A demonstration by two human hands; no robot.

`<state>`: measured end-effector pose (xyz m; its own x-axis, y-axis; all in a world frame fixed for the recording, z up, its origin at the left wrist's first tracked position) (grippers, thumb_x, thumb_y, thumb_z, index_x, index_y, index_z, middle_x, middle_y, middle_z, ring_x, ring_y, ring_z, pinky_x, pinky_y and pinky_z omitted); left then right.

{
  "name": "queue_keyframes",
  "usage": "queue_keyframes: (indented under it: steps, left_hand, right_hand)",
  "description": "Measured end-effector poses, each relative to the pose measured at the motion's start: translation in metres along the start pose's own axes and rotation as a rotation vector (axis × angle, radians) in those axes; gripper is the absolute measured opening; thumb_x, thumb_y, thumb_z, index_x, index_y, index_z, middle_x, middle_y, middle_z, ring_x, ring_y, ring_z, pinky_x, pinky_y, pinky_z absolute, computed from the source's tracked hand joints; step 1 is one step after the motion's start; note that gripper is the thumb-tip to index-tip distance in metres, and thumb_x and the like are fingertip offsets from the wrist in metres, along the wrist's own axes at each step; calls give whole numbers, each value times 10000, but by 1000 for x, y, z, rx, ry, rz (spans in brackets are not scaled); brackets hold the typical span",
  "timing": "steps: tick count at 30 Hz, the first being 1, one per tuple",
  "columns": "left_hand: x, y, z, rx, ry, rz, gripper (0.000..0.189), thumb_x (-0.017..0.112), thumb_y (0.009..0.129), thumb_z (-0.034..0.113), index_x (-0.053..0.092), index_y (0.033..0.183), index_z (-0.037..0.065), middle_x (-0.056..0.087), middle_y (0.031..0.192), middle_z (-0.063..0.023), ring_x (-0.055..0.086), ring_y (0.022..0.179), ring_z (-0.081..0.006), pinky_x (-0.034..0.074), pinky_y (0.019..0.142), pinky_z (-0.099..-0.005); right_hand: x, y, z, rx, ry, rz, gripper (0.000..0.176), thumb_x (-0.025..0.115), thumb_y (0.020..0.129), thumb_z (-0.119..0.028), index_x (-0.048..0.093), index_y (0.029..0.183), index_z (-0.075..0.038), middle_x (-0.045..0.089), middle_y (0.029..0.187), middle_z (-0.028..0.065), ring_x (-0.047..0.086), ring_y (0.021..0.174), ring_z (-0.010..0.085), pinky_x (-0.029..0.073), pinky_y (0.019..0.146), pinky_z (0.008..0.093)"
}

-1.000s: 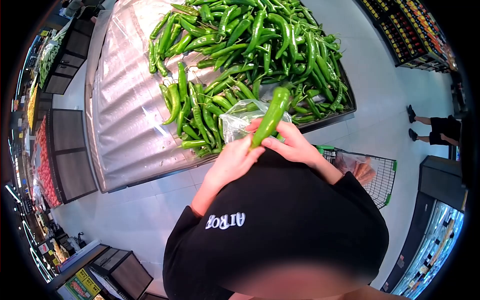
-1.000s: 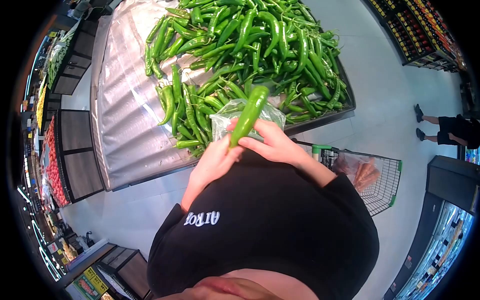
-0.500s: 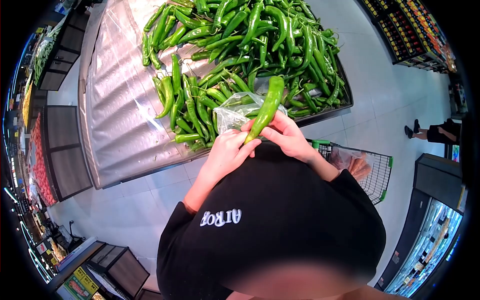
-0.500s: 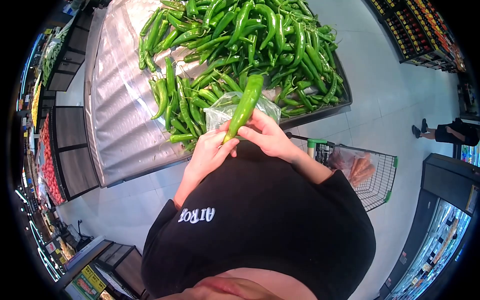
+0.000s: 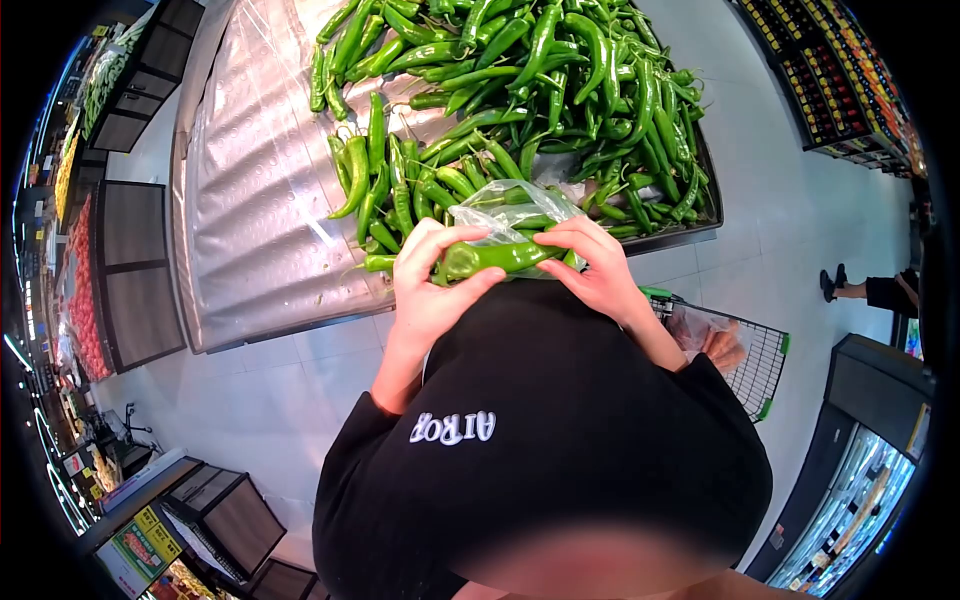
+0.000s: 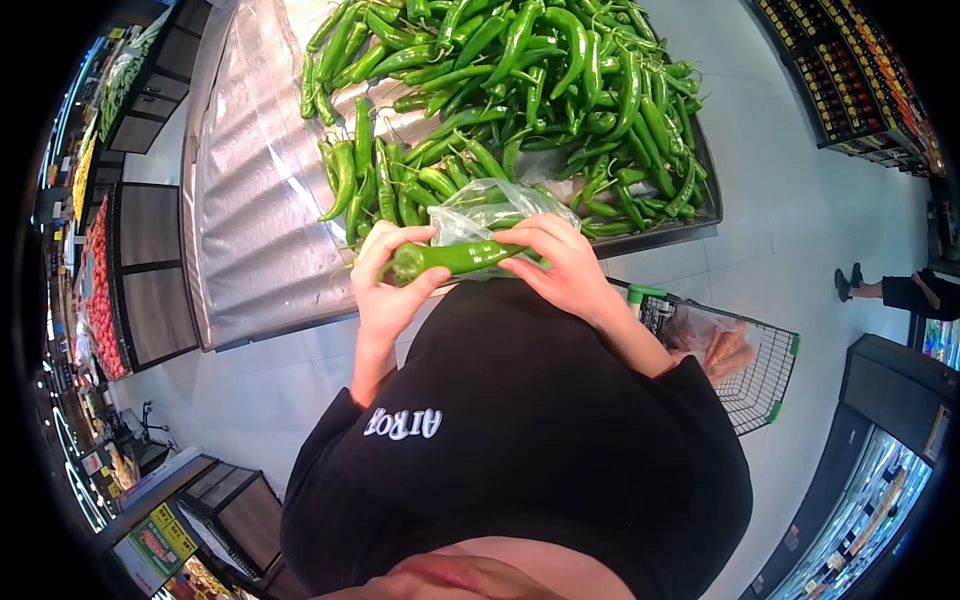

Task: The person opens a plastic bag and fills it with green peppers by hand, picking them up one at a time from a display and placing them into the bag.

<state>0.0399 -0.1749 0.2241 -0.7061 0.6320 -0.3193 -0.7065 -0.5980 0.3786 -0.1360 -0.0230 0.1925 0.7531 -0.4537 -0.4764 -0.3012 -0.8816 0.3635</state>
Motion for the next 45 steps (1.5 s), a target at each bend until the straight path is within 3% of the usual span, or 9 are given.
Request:
queue_keyframes:
  steps: [11, 14, 17, 21, 29, 35, 36, 40, 45]
  left_hand:
    - [2, -7, -7, -205, -155, 28, 285, 871, 739, 105, 670, 935, 65, 611, 850, -1, 540, 745, -97, 434, 666, -248]
    - [3, -12, -26, -480, -600, 114, 218, 766, 883, 119, 610, 1027, 70, 595, 898, 41, 528, 786, -39, 444, 704, -214]
    - [4, -15, -26, -683, -807, 11, 390, 534, 1038, 388, 557, 1251, 62, 472, 645, 54, 384, 499, -40, 466, 604, -255]
    - [21, -20, -27, -605, -1297, -92, 512, 415, 1084, 432, 482, 1425, 56, 303, 560, 86, 300, 449, -52, 437, 591, -285]
    - [32, -19, -23, -656, -937, -104, 539, 414, 1088, 420, 461, 1448, 22, 370, 604, 50, 394, 522, -73, 476, 654, -295]
    - [34, -17, -31, -569, -776, -127, 549, 480, 1066, 420, 474, 1428, 8, 489, 716, -4, 478, 612, -98, 478, 679, -288]
    - [34, -16, -31, -528, -697, -131, 543, 499, 1062, 409, 477, 1422, 4, 519, 747, -20, 500, 633, -104, 478, 684, -285]
    - [33, 2, -31, 22, 409, -227, 648, 833, 763, 352, 621, 1314, 86, 621, 1279, -94, 579, 1087, -309, 466, 939, -424]
    - [27, -7, -79, 59, 549, -382, 356, 704, 806, 131, 682, 1159, 84, 635, 1123, -92, 603, 998, -307, 492, 866, -409]
  right_hand:
    - [6, -3, 2, 56, 80, -93, 333, 785, 800, -5, 695, 1120, -22, 700, 1024, 112, 674, 968, 269, 527, 852, 350]
    - [-8, 1, -6, 17, 198, -69, 232, 754, 846, -15, 697, 1070, 5, 716, 951, 107, 687, 883, 242, 528, 810, 327]
    - [-14, -2, -2, 107, 397, -219, 137, 701, 915, -85, 680, 1013, 9, 714, 866, 90, 682, 803, 211, 523, 755, 317]
    - [1, -14, 14, 570, 797, -166, 441, 471, 1088, -330, 596, 807, -14, 592, 668, 47, 569, 595, 125, 447, 613, 272]
    - [4, -18, 11, 786, 962, -45, 705, 232, 1087, -566, 247, 513, -158, 383, 434, 43, 369, 384, 156, 364, 449, 293]
    - [3, -17, 15, 643, 784, 23, 661, 301, 1090, -532, 580, 758, -34, 540, 611, 46, 491, 526, 134, 405, 534, 269]
    - [-2, -17, 20, 584, 673, -60, 488, 399, 1100, -407, 642, 1002, 5, 580, 688, 22, 512, 576, 100, 394, 544, 243]
    - [-26, -17, 34, 495, 676, 262, 351, 441, 1101, -247, 664, 1072, 23, 595, 714, 7, 516, 593, 66, 398, 559, 208]
    - [-50, -16, 30, 387, 417, 434, 274, 552, 1061, -169, 712, 1110, 48, 685, 799, 42, 629, 683, 81, 497, 641, 209]
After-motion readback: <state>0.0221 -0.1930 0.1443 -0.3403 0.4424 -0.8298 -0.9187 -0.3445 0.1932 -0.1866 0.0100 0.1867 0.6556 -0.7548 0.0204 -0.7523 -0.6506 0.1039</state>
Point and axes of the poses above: each hand's wrist, its own y-axis towards the middle knuckle, its own x-axis out of the palm, z = x × y, the point moved 3 cm from there along y, towards the middle knuckle
